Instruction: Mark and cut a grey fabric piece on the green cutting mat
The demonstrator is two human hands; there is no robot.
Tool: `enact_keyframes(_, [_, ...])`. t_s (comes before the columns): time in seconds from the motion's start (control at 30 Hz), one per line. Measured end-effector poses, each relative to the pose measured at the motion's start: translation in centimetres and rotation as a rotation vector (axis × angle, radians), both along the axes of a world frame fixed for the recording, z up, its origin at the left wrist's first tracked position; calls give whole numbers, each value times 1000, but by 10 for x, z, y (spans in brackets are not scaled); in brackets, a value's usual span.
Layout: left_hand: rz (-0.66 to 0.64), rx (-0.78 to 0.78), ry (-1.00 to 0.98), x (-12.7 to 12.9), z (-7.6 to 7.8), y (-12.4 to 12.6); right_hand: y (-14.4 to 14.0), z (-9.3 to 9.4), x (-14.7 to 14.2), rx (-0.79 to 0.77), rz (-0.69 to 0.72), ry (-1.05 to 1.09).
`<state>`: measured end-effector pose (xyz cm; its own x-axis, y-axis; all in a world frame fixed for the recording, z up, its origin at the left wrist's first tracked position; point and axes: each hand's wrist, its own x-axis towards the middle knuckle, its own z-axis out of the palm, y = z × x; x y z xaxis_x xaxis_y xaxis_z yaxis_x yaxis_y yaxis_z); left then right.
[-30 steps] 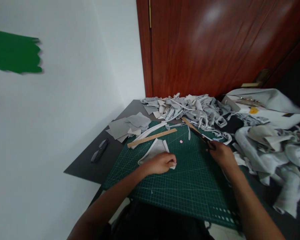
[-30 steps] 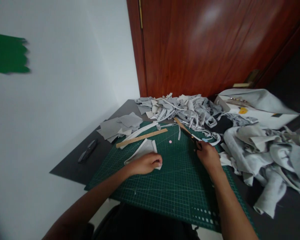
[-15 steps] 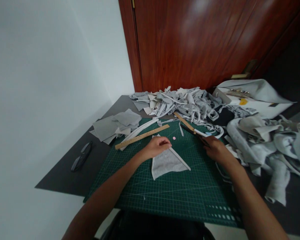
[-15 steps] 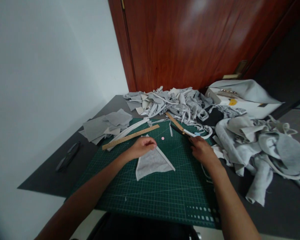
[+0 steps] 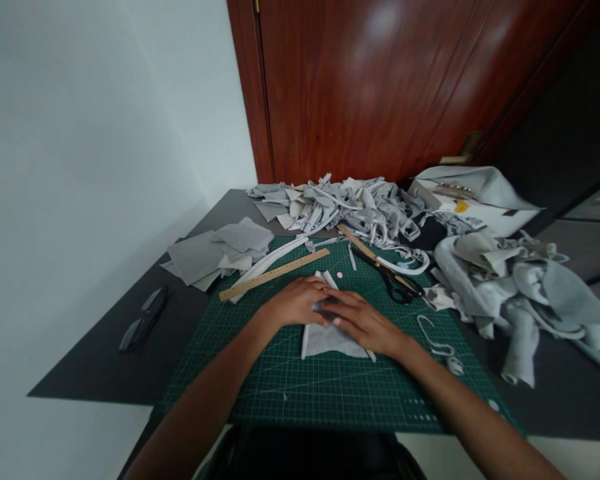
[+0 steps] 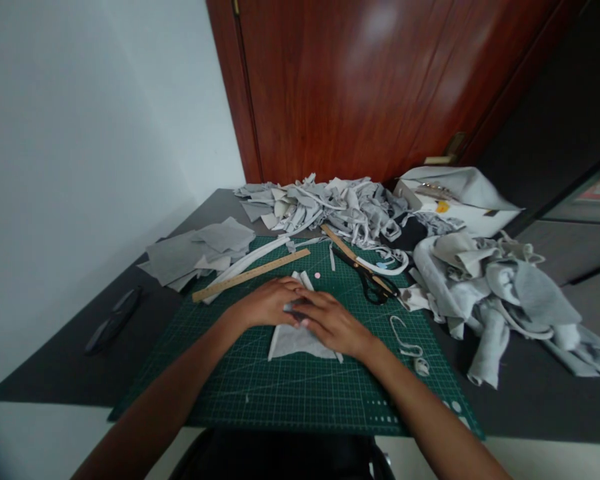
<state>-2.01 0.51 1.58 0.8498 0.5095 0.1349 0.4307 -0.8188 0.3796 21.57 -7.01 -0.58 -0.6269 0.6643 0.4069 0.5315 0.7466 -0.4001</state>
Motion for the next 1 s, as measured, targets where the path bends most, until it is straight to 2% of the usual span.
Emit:
enact_keyframes(0.1, [19,-34,2,-9,-4,8,5,-10,-9,2,-78,-65])
enact_keyframes(0.17, [88,-23,32,-20,-3,14,12,-16,-7,18,-179,-51])
enact_keyframes(0.23, [149,7,46,-30,1,19,21,-20,-2,46,-275,-5])
enact_keyframes(0.33, [172,42,51,-38,10,19,35,-22,4,58,-367,48])
enact_keyframes(0.4, [193,64,78,-38,16,15,45,-21,8,16,-351,26])
enact_keyframes(0.5, [249,103,108,-31,20,8,61,-17,16,-40,-255,-2])
enact_keyframes(0.67, [349,209,143,-19,13,3,71,-18,29,-37,-177,59])
enact_keyframes(0.8, [302,166,110,-24,5,10,63,-18,41,-59,-159,31])
enact_keyframes(1.0, [155,14,31,-33,1,22,55,-11,47,-152,-425,-90])
